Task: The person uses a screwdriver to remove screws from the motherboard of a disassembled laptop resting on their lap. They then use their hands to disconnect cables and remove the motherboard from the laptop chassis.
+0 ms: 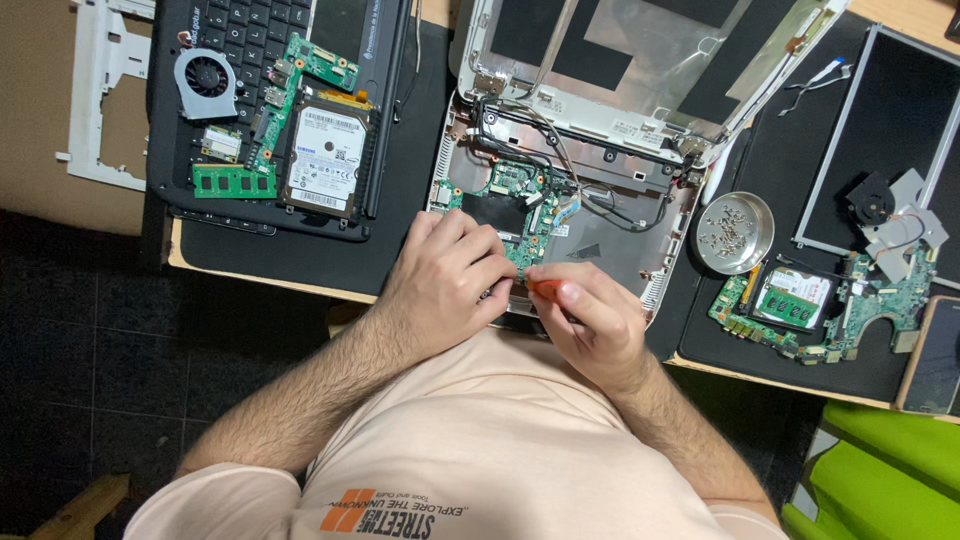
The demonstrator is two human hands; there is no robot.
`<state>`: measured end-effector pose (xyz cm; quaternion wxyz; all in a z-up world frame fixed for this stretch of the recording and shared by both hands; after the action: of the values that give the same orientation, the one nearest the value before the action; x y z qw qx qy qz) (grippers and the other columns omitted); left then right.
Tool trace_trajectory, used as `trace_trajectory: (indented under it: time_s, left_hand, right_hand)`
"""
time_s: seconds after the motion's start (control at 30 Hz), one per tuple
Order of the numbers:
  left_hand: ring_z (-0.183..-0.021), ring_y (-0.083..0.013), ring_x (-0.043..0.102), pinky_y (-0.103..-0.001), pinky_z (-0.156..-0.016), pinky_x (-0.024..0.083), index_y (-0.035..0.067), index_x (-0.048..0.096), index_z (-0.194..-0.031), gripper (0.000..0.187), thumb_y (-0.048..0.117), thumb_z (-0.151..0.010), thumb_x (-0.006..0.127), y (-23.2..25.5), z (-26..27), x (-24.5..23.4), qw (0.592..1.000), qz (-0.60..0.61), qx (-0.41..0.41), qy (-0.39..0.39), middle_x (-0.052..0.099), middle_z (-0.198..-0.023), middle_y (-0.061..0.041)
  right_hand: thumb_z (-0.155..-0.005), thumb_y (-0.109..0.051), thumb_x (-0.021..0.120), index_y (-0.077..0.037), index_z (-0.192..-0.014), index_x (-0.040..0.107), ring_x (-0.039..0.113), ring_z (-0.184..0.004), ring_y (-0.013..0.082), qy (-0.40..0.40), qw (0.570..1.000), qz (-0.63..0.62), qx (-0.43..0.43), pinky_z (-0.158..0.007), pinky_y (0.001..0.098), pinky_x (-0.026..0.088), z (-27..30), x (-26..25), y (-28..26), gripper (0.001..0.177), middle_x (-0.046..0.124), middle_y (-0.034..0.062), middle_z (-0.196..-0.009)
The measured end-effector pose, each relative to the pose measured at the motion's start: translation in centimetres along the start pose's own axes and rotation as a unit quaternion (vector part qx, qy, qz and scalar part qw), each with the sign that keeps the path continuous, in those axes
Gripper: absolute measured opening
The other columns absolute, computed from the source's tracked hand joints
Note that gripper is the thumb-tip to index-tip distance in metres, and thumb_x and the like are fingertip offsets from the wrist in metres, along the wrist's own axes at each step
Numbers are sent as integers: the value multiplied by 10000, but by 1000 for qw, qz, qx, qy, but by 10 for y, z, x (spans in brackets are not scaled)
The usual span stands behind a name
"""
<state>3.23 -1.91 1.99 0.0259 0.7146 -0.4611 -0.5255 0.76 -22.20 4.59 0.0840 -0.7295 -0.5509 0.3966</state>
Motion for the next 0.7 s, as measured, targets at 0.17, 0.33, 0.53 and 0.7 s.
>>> trace_trajectory:
  time_s: [0.17, 0.33, 0.53, 0.7]
  left_hand:
    - [-1043, -230, 639, -452, -1004, 477, 187, 770, -981, 90, 198, -1068, 789, 1, -1, -2, 1000, -1, -1, -3, 629, -1008, 19]
    - [-1057, -229, 639, -451, -1007, 473, 190, 774, -993, 39, 181, -1019, 801, -3, 1, 2, 1000, 2, -4, -7, 630, -1018, 18]
    - [-1050, -231, 639, -457, -997, 478, 185, 778, -986, 69, 196, -1052, 797, 1, 2, 0, 1000, 0, -1, -3, 642, -1013, 15]
    - [-1059, -243, 645, -461, -1010, 476, 157, 764, -957, 94, 208, -984, 839, -3, 5, 5, 1000, 4, -10, -19, 656, -1019, -2]
  right_hand:
    - [-1010, 114, 903, -117, -1463, 689, 828, -755, 390, 12, 1000, -17, -23, -595, 483, 702, 4, 0, 6, 552, 897, 218, -1089]
    - [-1020, 163, 843, -70, -1519, 681, 848, -819, 486, 5, 998, -50, -24, -674, 565, 706, -9, -3, -2, 575, 900, 308, -1240]
    - [-1008, 157, 899, -105, -1516, 694, 854, -829, 420, 30, 995, -91, 9, -635, 499, 692, 17, -3, 16, 607, 846, 258, -1147]
    - [-1032, 160, 839, -103, -1518, 654, 840, -828, 484, -2, 997, -80, -2, -658, 534, 681, -14, -1, -3, 582, 891, 292, -1279]
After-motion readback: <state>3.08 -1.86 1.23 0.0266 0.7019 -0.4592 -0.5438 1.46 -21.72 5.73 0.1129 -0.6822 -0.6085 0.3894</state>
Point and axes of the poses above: each hand's wrist, its own z-axis away from the middle knuckle, its own x-axis out of the palm, y = z × x, the point moved 4 cm from there along -z, towards the middle knuckle
